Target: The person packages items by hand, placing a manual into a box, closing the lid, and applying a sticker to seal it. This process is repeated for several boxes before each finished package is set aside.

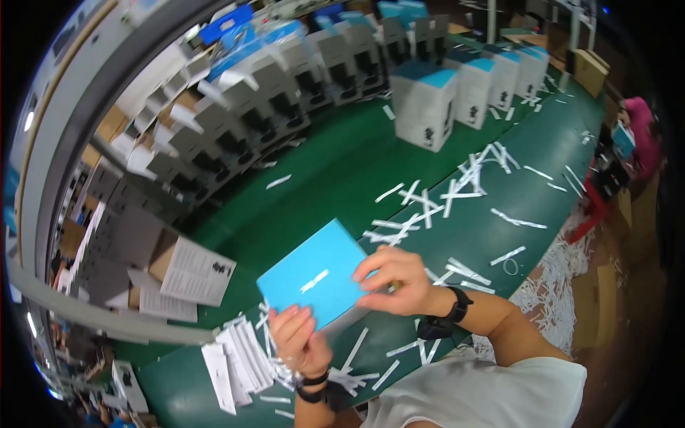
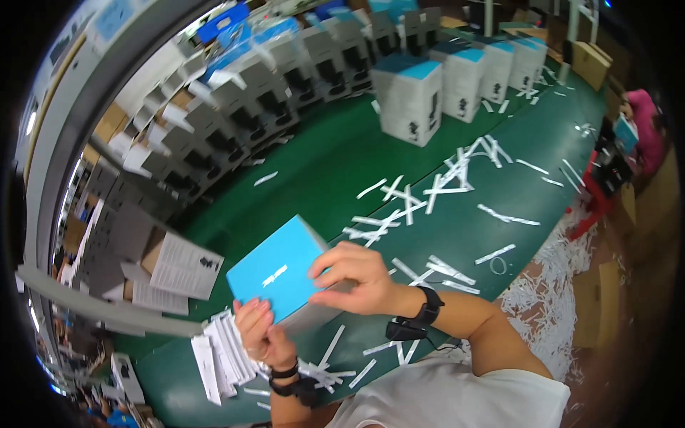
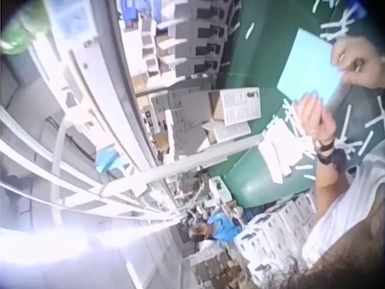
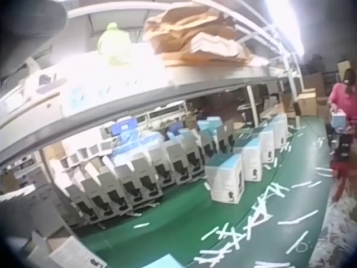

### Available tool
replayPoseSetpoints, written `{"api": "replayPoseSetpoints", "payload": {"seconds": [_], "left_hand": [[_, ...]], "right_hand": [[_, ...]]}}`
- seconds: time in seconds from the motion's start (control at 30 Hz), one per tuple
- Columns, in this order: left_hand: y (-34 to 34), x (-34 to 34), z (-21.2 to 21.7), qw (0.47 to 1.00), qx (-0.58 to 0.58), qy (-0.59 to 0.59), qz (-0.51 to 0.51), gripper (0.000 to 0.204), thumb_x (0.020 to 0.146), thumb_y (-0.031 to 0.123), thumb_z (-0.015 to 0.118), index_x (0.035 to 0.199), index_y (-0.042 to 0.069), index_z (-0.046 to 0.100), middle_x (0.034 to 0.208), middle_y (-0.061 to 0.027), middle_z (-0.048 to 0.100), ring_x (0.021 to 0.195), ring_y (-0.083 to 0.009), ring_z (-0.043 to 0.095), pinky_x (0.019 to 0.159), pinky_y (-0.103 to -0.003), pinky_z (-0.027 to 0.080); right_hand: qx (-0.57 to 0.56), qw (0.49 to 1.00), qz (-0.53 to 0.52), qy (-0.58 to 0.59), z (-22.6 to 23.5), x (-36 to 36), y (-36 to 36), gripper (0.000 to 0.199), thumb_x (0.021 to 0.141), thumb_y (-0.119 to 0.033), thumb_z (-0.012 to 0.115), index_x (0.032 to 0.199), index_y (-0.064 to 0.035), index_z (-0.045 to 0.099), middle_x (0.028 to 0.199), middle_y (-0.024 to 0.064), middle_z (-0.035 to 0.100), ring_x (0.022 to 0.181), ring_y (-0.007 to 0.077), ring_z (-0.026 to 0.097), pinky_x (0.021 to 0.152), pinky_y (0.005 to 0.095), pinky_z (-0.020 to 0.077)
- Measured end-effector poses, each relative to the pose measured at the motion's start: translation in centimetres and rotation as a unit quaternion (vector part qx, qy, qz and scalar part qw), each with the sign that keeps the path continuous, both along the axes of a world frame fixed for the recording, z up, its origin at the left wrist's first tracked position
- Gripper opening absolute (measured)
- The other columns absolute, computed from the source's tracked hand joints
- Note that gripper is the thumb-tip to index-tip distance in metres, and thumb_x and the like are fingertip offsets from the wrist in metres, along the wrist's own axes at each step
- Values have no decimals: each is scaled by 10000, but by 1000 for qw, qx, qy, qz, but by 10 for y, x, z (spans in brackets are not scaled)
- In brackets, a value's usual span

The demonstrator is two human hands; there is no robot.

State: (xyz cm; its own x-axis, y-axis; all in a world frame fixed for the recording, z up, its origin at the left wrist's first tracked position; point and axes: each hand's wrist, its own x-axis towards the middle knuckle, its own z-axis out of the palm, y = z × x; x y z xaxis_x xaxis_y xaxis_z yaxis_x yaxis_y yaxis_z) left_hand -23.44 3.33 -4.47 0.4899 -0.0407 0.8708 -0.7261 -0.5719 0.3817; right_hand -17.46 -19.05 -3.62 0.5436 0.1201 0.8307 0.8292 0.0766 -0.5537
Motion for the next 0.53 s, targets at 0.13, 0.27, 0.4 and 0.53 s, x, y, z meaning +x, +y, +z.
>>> {"api": "replayPoseSetpoints", "payload": {"seconds": [0.13,0.27,0.4,0.53], "left_hand": [[33,7,10,995,89,24,-27,486,929,478,554,1193,75,617,1321,-154,599,1227,-418,519,1112,-617,278],[23,31,19,994,104,11,-33,680,894,638,524,1264,70,575,1340,-155,564,1327,-489,403,1112,-666,242],[20,27,3,997,58,24,-37,698,922,666,461,1215,46,585,1284,-154,591,1316,-469,427,1104,-625,289],[50,22,-11,995,83,3,46,697,920,659,462,1244,54,582,1313,-157,584,1319,-434,442,1120,-654,246]], "right_hand": [[-80,990,103,61,8,23,-18,487,678,-249,897,1083,-88,678,1334,207,536,884,217,630,701,310,483],[-152,972,122,127,1,39,-10,841,609,-478,888,1310,-144,564,1517,241,315,1068,320,628,847,362,505],[-187,961,141,146,8,36,-13,893,612,-470,883,1362,-162,508,1510,241,339,1158,365,598,909,383,501],[-177,965,172,91,0,49,14,904,624,-470,880,1384,-170,492,1522,233,329,1190,368,584,936,389,497]]}}
